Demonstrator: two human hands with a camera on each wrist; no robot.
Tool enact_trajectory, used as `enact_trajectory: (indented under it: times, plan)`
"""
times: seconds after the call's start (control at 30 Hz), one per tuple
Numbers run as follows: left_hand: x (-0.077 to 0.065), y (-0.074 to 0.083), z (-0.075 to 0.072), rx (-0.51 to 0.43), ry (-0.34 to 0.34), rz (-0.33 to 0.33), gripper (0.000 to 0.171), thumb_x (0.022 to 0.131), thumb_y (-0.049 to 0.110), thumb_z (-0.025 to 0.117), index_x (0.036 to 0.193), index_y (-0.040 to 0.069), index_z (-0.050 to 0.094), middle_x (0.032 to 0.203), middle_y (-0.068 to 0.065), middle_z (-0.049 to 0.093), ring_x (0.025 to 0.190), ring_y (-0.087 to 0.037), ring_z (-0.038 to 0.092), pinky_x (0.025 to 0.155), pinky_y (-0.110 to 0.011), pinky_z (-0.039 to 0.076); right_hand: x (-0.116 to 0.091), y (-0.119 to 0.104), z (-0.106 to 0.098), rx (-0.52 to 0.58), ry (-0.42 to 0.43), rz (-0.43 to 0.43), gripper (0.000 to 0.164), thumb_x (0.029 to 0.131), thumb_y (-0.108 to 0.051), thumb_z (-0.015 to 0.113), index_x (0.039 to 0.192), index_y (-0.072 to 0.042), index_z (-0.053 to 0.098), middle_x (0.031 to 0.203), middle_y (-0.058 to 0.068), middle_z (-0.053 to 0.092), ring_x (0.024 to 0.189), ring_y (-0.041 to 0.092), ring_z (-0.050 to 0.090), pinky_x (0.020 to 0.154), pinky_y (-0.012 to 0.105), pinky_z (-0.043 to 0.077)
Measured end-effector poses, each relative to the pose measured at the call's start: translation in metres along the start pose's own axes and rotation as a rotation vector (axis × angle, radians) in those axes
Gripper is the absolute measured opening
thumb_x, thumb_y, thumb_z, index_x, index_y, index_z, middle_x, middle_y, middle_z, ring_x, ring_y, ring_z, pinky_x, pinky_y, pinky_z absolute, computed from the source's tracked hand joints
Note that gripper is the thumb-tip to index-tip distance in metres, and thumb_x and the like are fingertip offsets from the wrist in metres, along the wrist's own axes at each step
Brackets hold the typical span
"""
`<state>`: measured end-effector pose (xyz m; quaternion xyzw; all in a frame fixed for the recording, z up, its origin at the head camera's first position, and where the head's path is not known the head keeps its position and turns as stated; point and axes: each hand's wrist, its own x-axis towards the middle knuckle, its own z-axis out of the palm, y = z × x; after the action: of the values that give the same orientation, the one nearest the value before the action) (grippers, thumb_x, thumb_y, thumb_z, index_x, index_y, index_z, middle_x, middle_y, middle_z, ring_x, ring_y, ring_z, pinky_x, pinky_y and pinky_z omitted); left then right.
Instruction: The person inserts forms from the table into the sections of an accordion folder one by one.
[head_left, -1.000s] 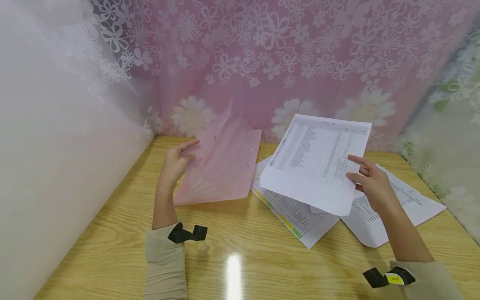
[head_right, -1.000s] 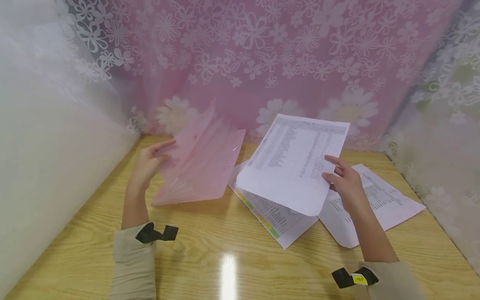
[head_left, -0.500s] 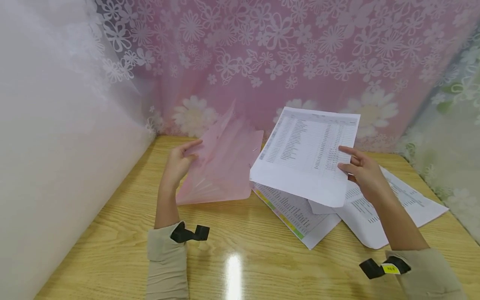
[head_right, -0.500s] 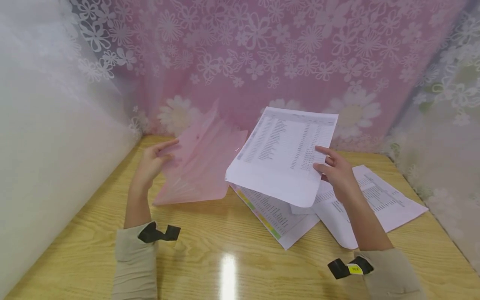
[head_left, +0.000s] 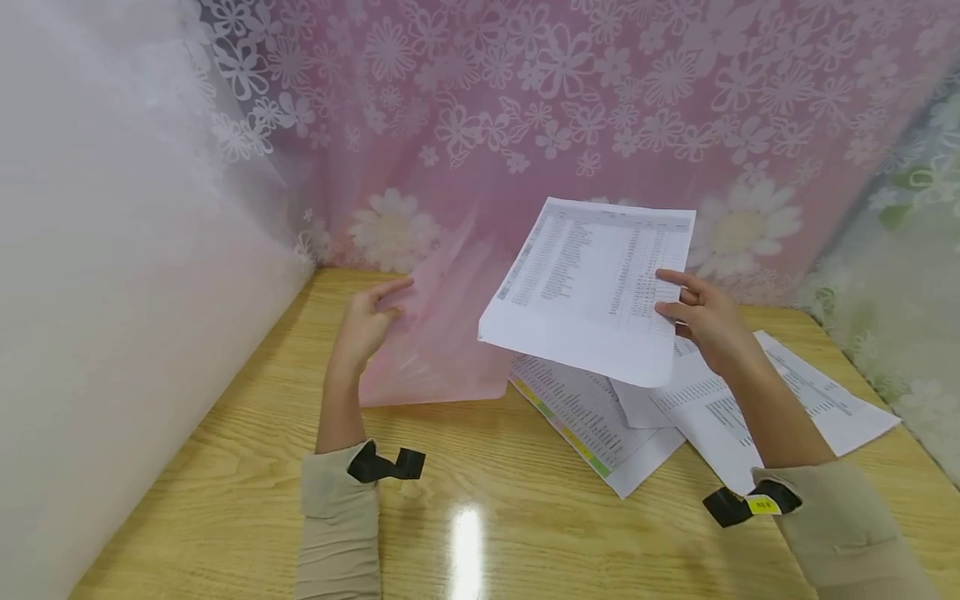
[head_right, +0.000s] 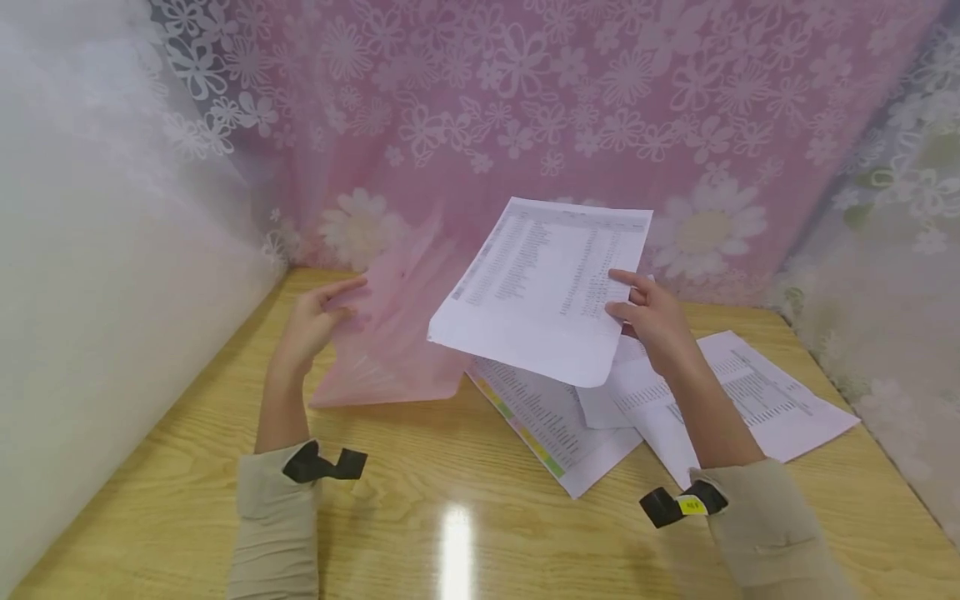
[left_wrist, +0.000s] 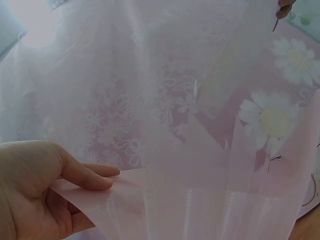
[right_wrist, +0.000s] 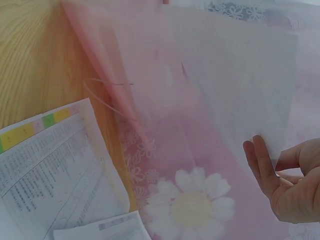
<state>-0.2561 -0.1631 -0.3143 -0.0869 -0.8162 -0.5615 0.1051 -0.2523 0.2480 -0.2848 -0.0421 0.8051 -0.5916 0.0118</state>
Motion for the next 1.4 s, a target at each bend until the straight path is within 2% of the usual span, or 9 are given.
enact_trajectory:
  times: [0.13,0.23,0.37,0.43,0.53,0.7,0.83,0.93,1.4]
  plan:
    - [0.001,0.000,0.004,-0.012,-0.016,-0.008,0.044,0.086,-0.007,0.051,0.127,0.008,0.057,0.127,-0.007,0.053,0.043,-0.007,0.021,0.045,-0.019,0.029,0.005,-0.007,0.006,-0.011,0.000,0.008,0.059,0.093,-0.015,0.055,0.146,-0.012,0.027,0.122,0.000,0.045,0.098,0.010,0.051,0.076,0.020,0.044]
    - [0.001,0.000,0.006,-0.017,-0.029,-0.010,0.045,0.085,-0.008,0.050,0.128,0.007,0.056,0.124,-0.008,0.055,0.046,-0.005,0.036,0.050,-0.019,0.036,0.008,-0.012,0.013,-0.025,0.000,0.011,0.057,0.093,-0.013,0.054,0.145,-0.012,0.030,0.108,-0.002,0.048,0.096,0.010,0.052,0.076,0.022,0.044]
    - [0.002,0.001,0.007,-0.009,-0.038,-0.013,0.047,0.084,-0.009,0.048,0.128,0.007,0.055,0.124,-0.008,0.055,0.058,-0.009,0.052,0.058,-0.021,0.044,0.012,-0.018,0.022,-0.029,-0.020,-0.002,0.057,0.093,-0.010,0.053,0.144,-0.008,0.029,0.123,0.012,0.047,0.094,0.010,0.052,0.075,0.022,0.045]
    - [0.002,0.001,0.008,-0.011,-0.045,-0.018,0.047,0.084,-0.009,0.048,0.128,0.007,0.055,0.125,-0.008,0.055,0.062,-0.014,0.056,0.061,-0.023,0.046,0.015,-0.020,0.027,-0.018,-0.038,-0.010,0.057,0.093,-0.009,0.052,0.145,-0.006,0.028,0.138,0.017,0.036,0.094,0.010,0.053,0.074,0.021,0.046]
    - [0.003,0.001,0.008,-0.031,-0.057,-0.017,0.048,0.084,-0.011,0.047,0.128,0.006,0.055,0.124,-0.009,0.056,0.080,-0.020,0.063,0.067,-0.027,0.049,0.019,-0.021,0.034,-0.006,-0.051,-0.017,0.057,0.093,-0.005,0.051,0.144,-0.003,0.027,0.139,0.022,0.035,0.096,0.010,0.054,0.073,0.021,0.047]
    - [0.003,0.001,0.011,0.003,-0.068,-0.005,0.047,0.083,-0.010,0.048,0.127,0.007,0.056,0.124,-0.007,0.056,0.063,-0.013,0.056,0.057,-0.023,0.042,0.025,-0.022,0.042,-0.043,-0.067,-0.017,0.056,0.093,-0.004,0.049,0.144,-0.001,0.025,0.139,0.021,0.035,0.104,0.020,0.053,0.075,0.022,0.047]
    - [0.004,0.001,0.013,0.050,-0.077,0.004,0.047,0.083,-0.008,0.047,0.126,0.008,0.057,0.125,-0.007,0.055,0.046,-0.008,0.034,0.053,-0.022,0.038,0.028,-0.023,0.044,-0.081,-0.045,-0.020,0.056,0.094,-0.008,0.050,0.144,-0.001,0.026,0.138,0.022,0.037,0.103,0.023,0.054,0.076,0.022,0.048]
    - [0.003,0.001,0.014,0.074,-0.086,0.002,0.048,0.083,-0.007,0.046,0.127,0.008,0.057,0.126,-0.007,0.054,0.044,-0.008,0.027,0.051,-0.023,0.036,0.029,-0.023,0.043,-0.078,-0.027,-0.020,0.055,0.093,-0.008,0.050,0.144,-0.002,0.028,0.137,0.021,0.039,0.101,0.021,0.055,0.075,0.021,0.048]
    - [0.003,0.005,0.020,0.144,-0.101,0.019,0.048,0.083,-0.008,0.044,0.128,0.007,0.056,0.127,-0.010,0.052,0.041,-0.007,0.024,0.043,-0.023,0.028,0.035,-0.023,0.048,-0.147,-0.154,0.025,0.057,0.092,-0.005,0.051,0.144,-0.001,0.027,0.134,0.023,0.039,0.101,0.021,0.054,0.078,0.024,0.047]
